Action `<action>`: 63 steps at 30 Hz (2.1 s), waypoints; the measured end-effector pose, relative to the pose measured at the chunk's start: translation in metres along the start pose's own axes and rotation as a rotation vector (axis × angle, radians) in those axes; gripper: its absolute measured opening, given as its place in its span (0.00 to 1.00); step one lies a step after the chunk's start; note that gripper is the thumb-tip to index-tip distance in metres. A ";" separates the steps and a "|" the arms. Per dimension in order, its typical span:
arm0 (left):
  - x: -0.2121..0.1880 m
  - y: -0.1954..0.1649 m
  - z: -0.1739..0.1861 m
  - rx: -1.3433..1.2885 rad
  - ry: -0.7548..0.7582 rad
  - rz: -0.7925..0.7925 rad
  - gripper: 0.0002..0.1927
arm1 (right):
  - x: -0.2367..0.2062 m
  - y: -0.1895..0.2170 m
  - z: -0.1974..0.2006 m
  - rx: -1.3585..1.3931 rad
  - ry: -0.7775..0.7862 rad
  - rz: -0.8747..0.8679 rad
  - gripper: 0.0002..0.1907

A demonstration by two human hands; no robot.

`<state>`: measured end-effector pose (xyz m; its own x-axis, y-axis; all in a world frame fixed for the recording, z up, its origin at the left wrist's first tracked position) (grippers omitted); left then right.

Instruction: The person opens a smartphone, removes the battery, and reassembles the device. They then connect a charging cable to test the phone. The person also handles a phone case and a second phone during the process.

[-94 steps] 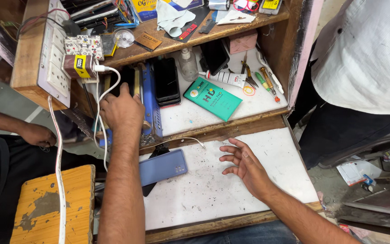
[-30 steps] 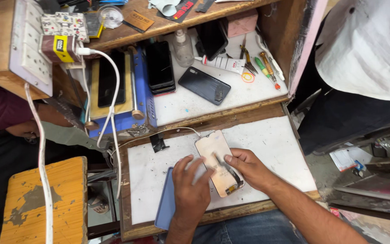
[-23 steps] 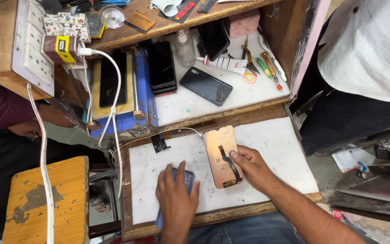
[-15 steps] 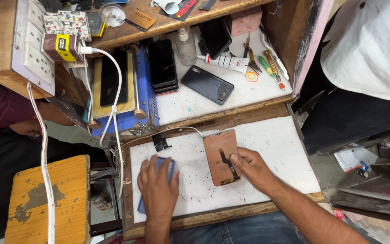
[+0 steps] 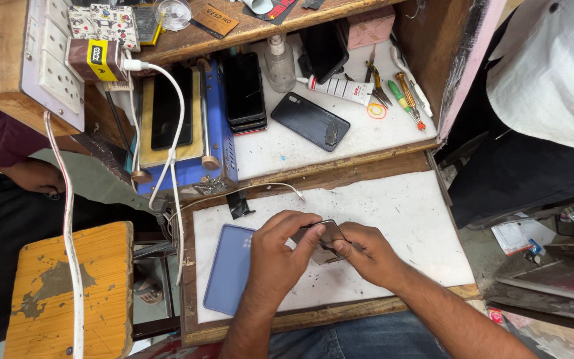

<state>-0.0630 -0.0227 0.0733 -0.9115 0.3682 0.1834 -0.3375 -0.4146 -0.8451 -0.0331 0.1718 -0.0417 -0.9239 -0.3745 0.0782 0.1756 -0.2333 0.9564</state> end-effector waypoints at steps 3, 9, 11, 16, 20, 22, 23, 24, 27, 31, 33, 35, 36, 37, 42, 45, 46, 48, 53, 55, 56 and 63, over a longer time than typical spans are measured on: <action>0.002 0.000 -0.005 -0.040 0.008 0.024 0.06 | 0.000 -0.001 0.000 -0.114 -0.038 0.044 0.17; 0.001 0.014 -0.029 0.104 -0.208 -0.206 0.07 | -0.002 -0.007 -0.003 -0.071 -0.032 0.023 0.17; 0.000 0.020 -0.033 0.032 -0.186 -0.037 0.09 | -0.001 -0.009 -0.003 -0.090 -0.032 0.029 0.17; -0.005 0.023 -0.020 -0.133 -0.278 -0.013 0.06 | -0.001 -0.012 -0.004 -0.037 -0.051 -0.063 0.17; -0.009 0.014 -0.013 0.071 -0.202 -0.154 0.09 | -0.002 -0.009 -0.003 -0.086 -0.082 -0.001 0.17; -0.009 0.009 -0.015 0.234 -0.204 -0.225 0.07 | -0.002 -0.005 -0.004 -0.131 -0.074 0.025 0.16; -0.008 0.007 -0.017 0.277 -0.233 -0.248 0.06 | -0.001 -0.004 -0.004 -0.148 -0.068 0.023 0.15; -0.006 0.006 -0.019 0.319 -0.260 -0.275 0.05 | 0.000 -0.002 -0.004 -0.166 -0.066 0.021 0.15; -0.004 0.006 -0.022 0.454 -0.303 -0.372 0.08 | 0.001 0.005 -0.004 -0.198 -0.136 0.136 0.13; 0.003 0.014 -0.028 0.500 -0.339 -0.394 0.07 | 0.002 0.009 -0.004 -0.221 -0.124 0.116 0.12; 0.005 0.020 -0.029 0.535 -0.349 -0.397 0.07 | 0.003 0.010 -0.004 -0.237 -0.110 0.097 0.12; 0.006 0.026 -0.032 0.558 -0.368 -0.399 0.06 | 0.003 0.011 -0.005 -0.245 -0.108 0.106 0.12; 0.006 0.029 -0.033 0.570 -0.379 -0.399 0.05 | 0.003 0.011 -0.005 -0.249 -0.106 0.112 0.12; 0.007 0.032 -0.034 0.593 -0.379 -0.397 0.05 | 0.003 0.010 -0.005 -0.254 -0.105 0.104 0.12; 0.004 0.048 -0.041 0.644 -0.370 -0.401 0.04 | 0.002 0.005 -0.006 -0.256 -0.100 0.079 0.12; 0.004 0.060 -0.041 0.639 -0.389 -0.411 0.07 | 0.002 -0.001 -0.007 -0.230 -0.078 -0.003 0.12; 0.005 0.065 -0.038 0.632 -0.413 -0.406 0.08 | 0.002 -0.002 -0.007 -0.216 -0.089 0.014 0.12; 0.006 0.072 -0.029 0.615 -0.459 -0.394 0.10 | 0.000 -0.005 -0.007 -0.185 -0.111 0.045 0.12; -0.006 0.067 -0.003 0.257 -0.335 -0.043 0.09 | -0.001 -0.010 -0.007 -0.068 -0.096 -0.077 0.13; -0.010 0.057 0.002 0.068 -0.236 0.058 0.08 | -0.001 -0.011 -0.007 -0.033 -0.095 -0.079 0.13; -0.010 0.053 0.004 -0.002 -0.158 0.106 0.09 | -0.001 -0.011 -0.007 -0.034 -0.096 -0.075 0.13; -0.008 0.035 0.007 -0.056 -0.109 -0.004 0.05 | -0.001 -0.010 -0.006 -0.063 -0.094 -0.093 0.14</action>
<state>-0.0685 -0.0456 0.0459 -0.9314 0.2754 0.2379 -0.3302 -0.3647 -0.8706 -0.0317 0.1686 -0.0529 -0.9644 -0.2639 0.0186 0.1057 -0.3200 0.9415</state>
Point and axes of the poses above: each hand's wrist, its own x-axis towards the middle knuckle, its own z-axis out of the back of the hand, y = z × x, the point moved 1 cm from there along x, towards the middle knuckle, and after that the axes turned 7 degrees about y, right-handed, at the moved point
